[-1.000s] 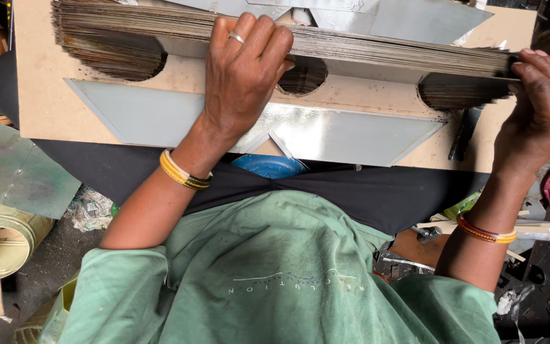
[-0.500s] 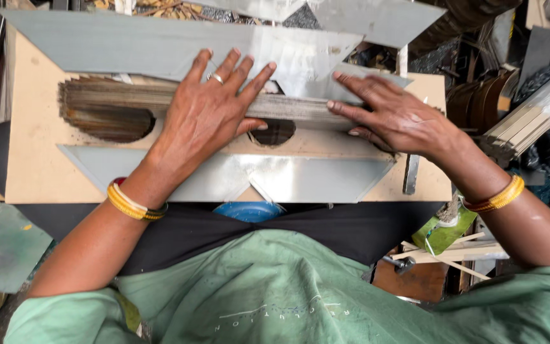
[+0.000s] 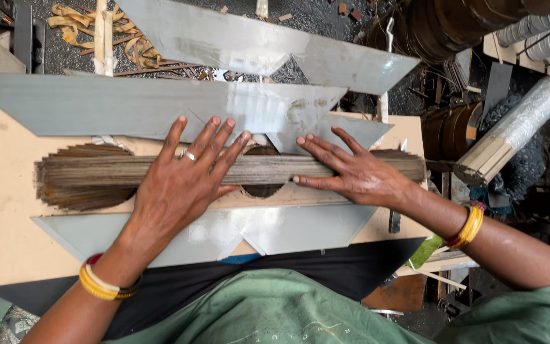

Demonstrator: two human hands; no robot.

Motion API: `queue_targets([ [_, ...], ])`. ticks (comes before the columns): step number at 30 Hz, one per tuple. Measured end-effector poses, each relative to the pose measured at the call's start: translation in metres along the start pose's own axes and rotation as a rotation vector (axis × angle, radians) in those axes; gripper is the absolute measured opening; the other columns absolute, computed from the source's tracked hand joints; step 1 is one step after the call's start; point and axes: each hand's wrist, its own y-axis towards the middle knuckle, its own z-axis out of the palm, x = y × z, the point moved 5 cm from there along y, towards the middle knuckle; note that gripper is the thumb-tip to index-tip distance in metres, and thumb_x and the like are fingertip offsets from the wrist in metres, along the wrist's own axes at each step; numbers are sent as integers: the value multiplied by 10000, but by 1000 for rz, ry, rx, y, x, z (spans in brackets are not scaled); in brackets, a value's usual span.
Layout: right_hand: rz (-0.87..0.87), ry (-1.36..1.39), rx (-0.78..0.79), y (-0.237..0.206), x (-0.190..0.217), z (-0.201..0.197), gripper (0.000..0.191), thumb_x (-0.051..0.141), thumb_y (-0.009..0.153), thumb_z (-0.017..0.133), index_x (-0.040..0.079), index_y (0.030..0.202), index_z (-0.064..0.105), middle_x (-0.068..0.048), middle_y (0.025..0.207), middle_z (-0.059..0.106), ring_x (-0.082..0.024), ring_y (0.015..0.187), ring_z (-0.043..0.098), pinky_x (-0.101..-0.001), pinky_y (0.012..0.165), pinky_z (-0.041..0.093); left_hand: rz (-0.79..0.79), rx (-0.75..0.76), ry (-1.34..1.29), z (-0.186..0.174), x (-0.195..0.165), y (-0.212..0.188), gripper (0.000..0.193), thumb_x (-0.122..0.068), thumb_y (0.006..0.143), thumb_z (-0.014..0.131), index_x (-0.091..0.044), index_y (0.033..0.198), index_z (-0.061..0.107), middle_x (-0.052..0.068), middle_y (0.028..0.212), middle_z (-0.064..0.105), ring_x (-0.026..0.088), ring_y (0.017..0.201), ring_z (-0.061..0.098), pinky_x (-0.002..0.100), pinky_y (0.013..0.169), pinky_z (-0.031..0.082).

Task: The person sits on the floor and repeatedly rubs the edges of thin metal sheets against a fixed abrasive strip on a wooden jig. They handle the sheets one at a time, flip them to work different edges, and stack the finished pieces on the jig.

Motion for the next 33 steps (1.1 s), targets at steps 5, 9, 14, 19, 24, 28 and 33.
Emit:
queue_targets([
  [5,25,-31,32,7,-4,4,852,36,916,546,513,1542,222,-106,1690,103,-293,1536,248,-628,1244,208,16,-5,3,10,8,-2,806,-652,919,464,-248,1605,338,64,1618,418,232,1495,343,551,1231,186],
  [9,47,-36,59,12,-8,5,869,57,925,544,517,1555,160,-122,1687,92,-308,1536,236,-626,1231,206,26,-10,62,17,14,2,801,-670,952,443,-251,1628,343,72,1631,412,241,1499,344,552,1222,192],
  [14,38,-137,83,16,-12,13,966,6,923,572,505,1581,69,-181,1685,103,-350,1548,239,-613,1245,208,58,-36,117,33,21,-2,773,-680,994,449,-280,1648,357,68,1655,404,261,1513,344,556,1218,214],
  [19,-40,-585,179,3,-14,35,1123,-171,900,595,538,1560,26,-314,1650,143,-406,1554,254,-590,1246,186,79,-159,92,49,18,-11,728,-664,1098,478,-263,1686,328,163,1680,381,353,1570,333,566,1278,215],
  [24,70,-537,260,-16,5,28,931,44,978,580,491,1647,111,-277,1691,197,-382,1573,274,-585,1229,112,101,-222,61,31,0,-28,785,-583,1013,625,-242,1670,365,134,1629,438,287,1524,379,572,1224,285],
  [28,132,-266,-333,-13,54,-4,677,70,1035,613,311,1603,334,-280,1669,322,-410,1538,432,-648,1217,169,167,-388,29,1,-39,-59,653,-369,1011,704,-133,1582,491,82,1485,490,240,1478,414,518,1212,326],
  [33,390,220,-433,-11,137,16,409,122,1035,745,1,1387,577,-196,1352,562,-363,1266,554,-471,1081,477,-16,-135,-423,15,-70,-95,737,-394,828,838,-24,1416,593,118,1332,544,296,1295,508,475,1120,378],
])
